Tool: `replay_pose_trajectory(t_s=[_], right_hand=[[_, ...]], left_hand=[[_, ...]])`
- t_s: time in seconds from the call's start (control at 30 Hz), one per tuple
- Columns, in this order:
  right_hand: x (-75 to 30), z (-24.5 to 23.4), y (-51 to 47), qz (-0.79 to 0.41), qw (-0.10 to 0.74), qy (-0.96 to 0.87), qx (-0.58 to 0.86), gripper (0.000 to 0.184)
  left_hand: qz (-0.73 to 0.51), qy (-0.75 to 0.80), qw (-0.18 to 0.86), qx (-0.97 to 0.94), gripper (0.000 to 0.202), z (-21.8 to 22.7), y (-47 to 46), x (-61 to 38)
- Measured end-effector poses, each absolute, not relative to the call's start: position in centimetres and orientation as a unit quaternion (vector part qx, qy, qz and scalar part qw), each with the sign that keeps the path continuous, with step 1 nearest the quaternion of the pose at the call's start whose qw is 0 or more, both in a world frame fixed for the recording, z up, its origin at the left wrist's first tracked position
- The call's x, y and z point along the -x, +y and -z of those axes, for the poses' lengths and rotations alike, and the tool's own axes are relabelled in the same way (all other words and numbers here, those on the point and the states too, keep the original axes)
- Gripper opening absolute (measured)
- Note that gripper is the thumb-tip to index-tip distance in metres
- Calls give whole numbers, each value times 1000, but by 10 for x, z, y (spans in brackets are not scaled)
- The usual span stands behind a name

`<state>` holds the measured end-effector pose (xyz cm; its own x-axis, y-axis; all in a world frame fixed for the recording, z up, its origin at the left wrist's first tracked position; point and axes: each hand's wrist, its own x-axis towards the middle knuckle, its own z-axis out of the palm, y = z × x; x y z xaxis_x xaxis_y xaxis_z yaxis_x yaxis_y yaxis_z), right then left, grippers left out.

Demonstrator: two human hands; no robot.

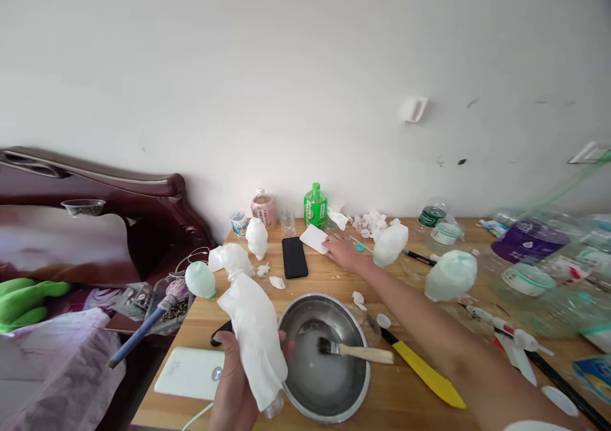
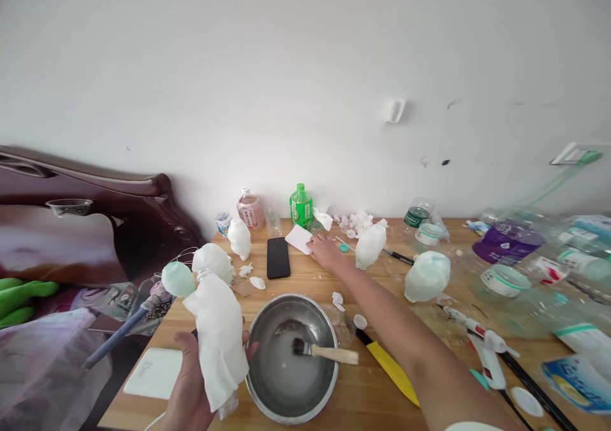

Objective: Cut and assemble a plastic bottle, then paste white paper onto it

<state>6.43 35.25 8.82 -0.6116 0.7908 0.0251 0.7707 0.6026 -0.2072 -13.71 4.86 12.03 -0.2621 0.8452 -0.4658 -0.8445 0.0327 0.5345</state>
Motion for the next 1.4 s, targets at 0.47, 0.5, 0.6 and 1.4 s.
replay_pose_trajectory(t_s=[0.47,0.5,0.6,1.4], right_hand=[[-70,-160,423,-100,99,-852,505,28],[-73,-171,423,-90,113,-842,521,28],[-84,-205,418,-51,159,-808,566,27],[-89,-296,179,189,200,-910,312,25]], left_hand=[[-721,207,659,-54,63,-112,56,142],[-714,206,667,-54,61,-111,57,141],[-694,220,683,-49,55,-104,58,140],[-736,289,612,-35,63,-140,70,76]])
